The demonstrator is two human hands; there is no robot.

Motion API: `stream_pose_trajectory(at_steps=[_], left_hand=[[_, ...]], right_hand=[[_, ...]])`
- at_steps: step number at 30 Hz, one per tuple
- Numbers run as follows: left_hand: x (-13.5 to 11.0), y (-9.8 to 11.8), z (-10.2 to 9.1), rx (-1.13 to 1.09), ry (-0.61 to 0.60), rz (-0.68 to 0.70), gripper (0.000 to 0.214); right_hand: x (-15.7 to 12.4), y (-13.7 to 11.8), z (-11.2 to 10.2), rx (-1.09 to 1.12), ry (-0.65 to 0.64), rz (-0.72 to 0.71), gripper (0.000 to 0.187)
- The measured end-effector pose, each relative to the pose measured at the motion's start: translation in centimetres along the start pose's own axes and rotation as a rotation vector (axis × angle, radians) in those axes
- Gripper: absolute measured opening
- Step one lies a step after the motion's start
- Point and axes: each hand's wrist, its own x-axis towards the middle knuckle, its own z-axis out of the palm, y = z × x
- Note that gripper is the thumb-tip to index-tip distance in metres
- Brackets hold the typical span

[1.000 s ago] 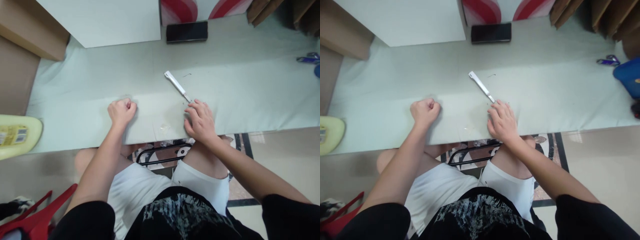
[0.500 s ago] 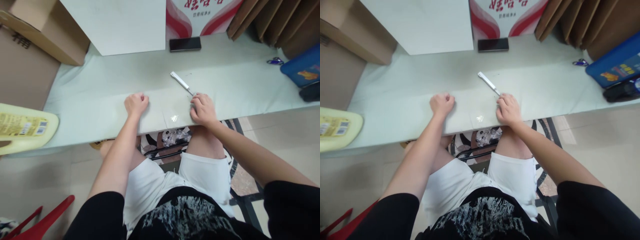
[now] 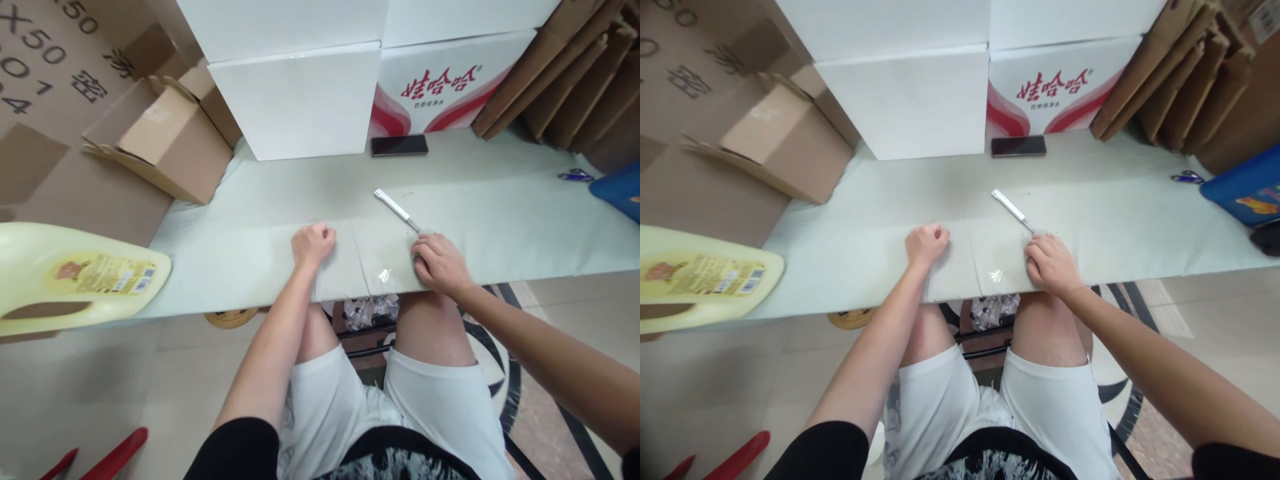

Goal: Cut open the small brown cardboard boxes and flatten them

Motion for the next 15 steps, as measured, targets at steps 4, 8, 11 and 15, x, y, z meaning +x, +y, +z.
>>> stream_pose_trajectory(at_steps=[4,8,11,15], left_hand=[[-0.1,0.0,-0.1,-0.006,-0.009,0.004,0.03],[-0.1,-0.1,-0.1,-0.003,-0.004,0.003,0.031],[0.1,-0.3,-0.2,-0.002,0.015,-0.006,0.029],[0.4,-0.8,0.1,-0.035,0.074,-0.06,0.029]], right_hand=[[2.3,-1.9,-0.7,-0.004,0.024,-0.008,0.019],[9.7,-6.2,1.2,0.124,-0.072,0.049,0.031],[15.5,-8.9,4.3,0.19,-0.268,0.117,0.043],[18.3,-10.1,7.4,0.198,-0.319,0.145,0.044]])
